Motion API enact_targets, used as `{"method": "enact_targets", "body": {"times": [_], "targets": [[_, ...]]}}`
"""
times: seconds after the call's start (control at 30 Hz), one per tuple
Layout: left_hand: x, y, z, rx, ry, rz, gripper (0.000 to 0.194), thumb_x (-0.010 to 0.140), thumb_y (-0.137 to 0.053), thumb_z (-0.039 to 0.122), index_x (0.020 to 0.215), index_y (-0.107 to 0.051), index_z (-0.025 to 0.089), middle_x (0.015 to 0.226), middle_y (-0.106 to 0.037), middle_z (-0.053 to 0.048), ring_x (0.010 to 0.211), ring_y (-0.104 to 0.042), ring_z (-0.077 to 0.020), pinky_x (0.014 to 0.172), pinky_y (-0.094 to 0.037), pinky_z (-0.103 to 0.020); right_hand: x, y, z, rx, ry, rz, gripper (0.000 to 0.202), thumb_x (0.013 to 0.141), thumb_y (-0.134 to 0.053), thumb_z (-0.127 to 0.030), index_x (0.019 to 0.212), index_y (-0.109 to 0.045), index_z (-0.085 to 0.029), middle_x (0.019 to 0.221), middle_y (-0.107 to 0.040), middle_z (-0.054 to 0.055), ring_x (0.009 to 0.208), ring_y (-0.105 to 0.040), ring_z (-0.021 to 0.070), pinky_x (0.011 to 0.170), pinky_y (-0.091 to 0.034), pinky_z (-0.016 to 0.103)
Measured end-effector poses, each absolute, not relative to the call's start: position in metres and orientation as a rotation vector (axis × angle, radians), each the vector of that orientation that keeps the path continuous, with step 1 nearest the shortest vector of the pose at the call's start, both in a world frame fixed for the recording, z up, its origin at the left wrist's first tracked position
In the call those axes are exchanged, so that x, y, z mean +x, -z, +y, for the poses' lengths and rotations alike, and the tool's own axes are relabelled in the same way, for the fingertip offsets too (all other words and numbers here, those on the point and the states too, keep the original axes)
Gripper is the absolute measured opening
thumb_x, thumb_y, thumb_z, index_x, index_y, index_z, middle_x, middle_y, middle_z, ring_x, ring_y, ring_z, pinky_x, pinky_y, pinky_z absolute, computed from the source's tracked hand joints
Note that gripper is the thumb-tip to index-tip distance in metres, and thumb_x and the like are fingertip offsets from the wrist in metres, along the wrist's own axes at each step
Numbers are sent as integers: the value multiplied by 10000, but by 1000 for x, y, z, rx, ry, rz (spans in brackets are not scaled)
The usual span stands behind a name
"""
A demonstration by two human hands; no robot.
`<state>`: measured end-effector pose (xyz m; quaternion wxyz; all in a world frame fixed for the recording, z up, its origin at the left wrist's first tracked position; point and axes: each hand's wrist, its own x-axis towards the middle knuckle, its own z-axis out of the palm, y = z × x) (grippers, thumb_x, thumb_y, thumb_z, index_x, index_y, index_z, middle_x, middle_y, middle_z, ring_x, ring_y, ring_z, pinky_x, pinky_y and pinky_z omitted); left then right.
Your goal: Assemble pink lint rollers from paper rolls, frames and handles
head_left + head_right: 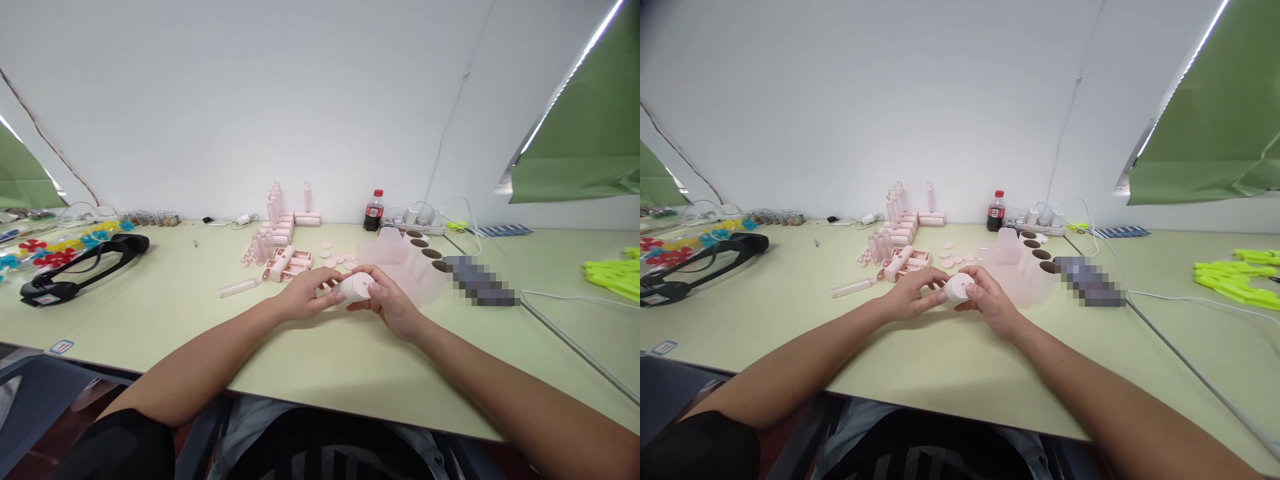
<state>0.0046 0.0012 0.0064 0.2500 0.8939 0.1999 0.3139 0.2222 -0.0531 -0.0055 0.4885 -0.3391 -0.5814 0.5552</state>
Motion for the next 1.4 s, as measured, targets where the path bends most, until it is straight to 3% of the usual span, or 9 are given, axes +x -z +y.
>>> {"method": "enact_targets", "body": {"times": [0.33,0.53,0.8,1.0,1.4], "targets": [[4,-2,5,2475,-899,636,376,922,-560,484,1160,-620,199,1106,-711,-88,954,-675,-202,790,-528,-322,223,4,-53,-823,-1296,-1420,504,784,-661,-662,1080,-542,-272,1121,-611,70,980,-622,250,790,-574,428],[-5,-12,18,2499,-983,1215,314,935,-508,417,1104,-651,193,1084,-713,-85,881,-671,-213,765,-514,-353,222,3,-54,-850,-1261,-1416,520,774,-668,-672,1071,-548,-263,1113,-614,76,984,-635,264,781,-572,429],[-32,-23,46,2436,-657,1953,352,925,-478,346,1199,-637,191,1240,-656,-126,1169,-576,-315,959,-457,-420,222,2,-55,-866,-1238,-1463,518,778,-661,-669,1082,-548,-265,1124,-624,84,1018,-629,277,801,-572,451],[-33,-20,51,2438,-427,2057,352,916,-470,379,1135,-654,173,1127,-701,-149,1140,-594,-340,947,-449,-443,222,3,-54,-859,-1232,-1473,539,770,-673,-672,1093,-552,-257,1092,-624,84,1008,-628,276,802,-573,451],[-34,-19,52,2490,-346,2020,300,910,-469,339,1111,-611,169,1041,-724,-129,1028,-656,-321,870,-470,-415,221,4,-54,-876,-1225,-1491,543,770,-681,-666,1110,-549,-263,1116,-605,77,1023,-620,268,801,-578,433]]}}
